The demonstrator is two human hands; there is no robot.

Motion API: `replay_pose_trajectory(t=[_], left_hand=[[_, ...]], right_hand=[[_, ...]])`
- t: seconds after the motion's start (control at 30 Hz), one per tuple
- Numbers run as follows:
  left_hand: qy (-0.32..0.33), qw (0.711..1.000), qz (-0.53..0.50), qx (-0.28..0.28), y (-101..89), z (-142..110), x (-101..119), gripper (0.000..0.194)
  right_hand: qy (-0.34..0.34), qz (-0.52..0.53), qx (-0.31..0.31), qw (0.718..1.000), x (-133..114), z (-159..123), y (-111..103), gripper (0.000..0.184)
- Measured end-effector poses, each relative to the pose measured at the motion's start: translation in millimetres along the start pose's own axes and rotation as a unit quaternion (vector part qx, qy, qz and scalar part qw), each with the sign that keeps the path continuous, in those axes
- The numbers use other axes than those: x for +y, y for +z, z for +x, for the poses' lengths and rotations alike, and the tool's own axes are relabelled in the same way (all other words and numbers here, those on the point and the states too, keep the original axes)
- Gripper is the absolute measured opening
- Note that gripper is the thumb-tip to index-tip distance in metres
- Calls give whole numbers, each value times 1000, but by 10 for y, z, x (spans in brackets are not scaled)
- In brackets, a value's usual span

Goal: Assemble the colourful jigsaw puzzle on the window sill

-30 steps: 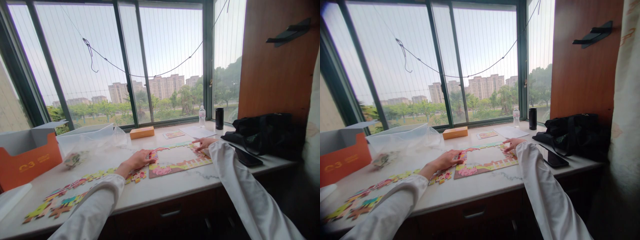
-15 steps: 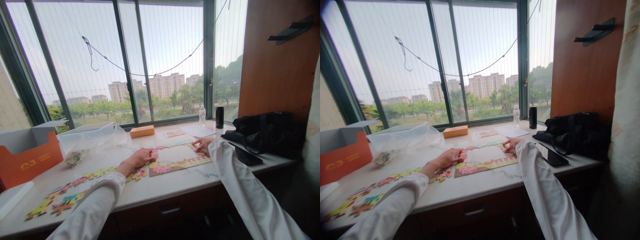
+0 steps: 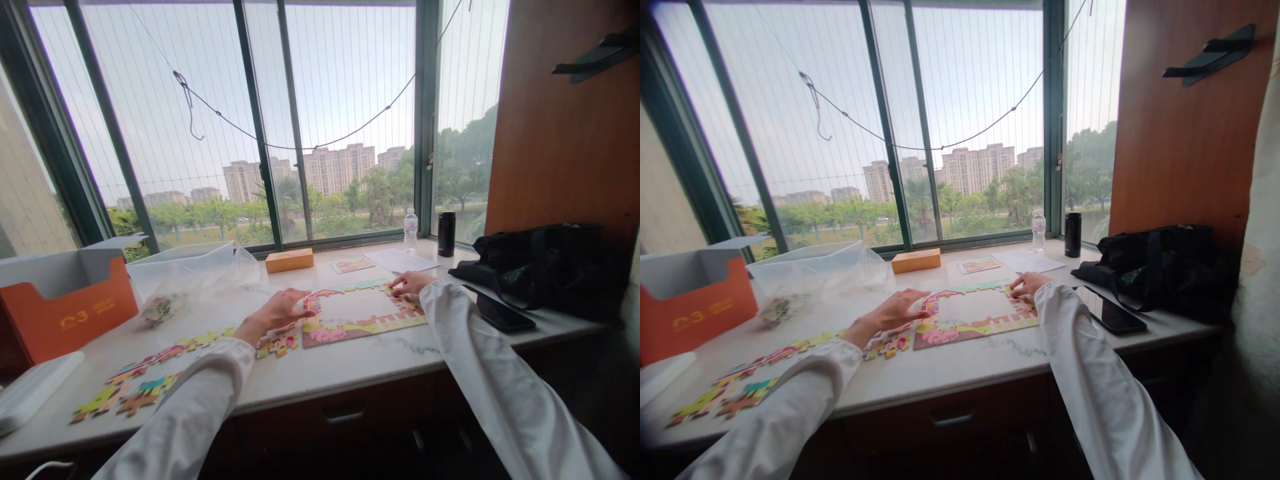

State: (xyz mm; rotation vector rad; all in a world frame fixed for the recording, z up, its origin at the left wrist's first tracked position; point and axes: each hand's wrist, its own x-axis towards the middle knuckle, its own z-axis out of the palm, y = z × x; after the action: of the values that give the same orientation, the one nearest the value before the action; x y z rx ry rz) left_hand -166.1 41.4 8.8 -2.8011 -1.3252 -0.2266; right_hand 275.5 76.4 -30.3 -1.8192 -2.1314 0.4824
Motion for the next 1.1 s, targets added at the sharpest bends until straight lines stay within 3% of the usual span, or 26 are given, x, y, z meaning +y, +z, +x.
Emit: replay_pose_trajectory(t=[0.2, 0.47, 0.63, 0.73, 0.9, 1.0, 1.1], left_hand=[[66, 995, -47, -63, -5, -55, 24, 95], [31, 992, -98, -71, -4, -65, 83, 98], [36, 992, -95, -76, -6, -61, 53, 93], [23, 996, -76, -48, -41, -78, -62, 84], [-83, 995, 5, 61, -206, -245, -492, 63], [-141, 989, 10, 33, -294, -405, -732, 48], [-179, 984, -14, -10, -319, -516, -807, 42]], right_hand=[[-28, -70, 59, 995, -95, -13, 33, 54], [-31, -99, 82, 991, -99, 9, 128, 58], [-28, -107, 132, 985, -137, -1, 98, 64], [-12, -113, 127, 985, -158, -9, 95, 52], [-14, -97, 141, 985, -153, 17, 112, 46], [-4, -93, 128, 987, -144, 50, 134, 46], [-9, -80, 135, 988, -143, 78, 178, 45]])
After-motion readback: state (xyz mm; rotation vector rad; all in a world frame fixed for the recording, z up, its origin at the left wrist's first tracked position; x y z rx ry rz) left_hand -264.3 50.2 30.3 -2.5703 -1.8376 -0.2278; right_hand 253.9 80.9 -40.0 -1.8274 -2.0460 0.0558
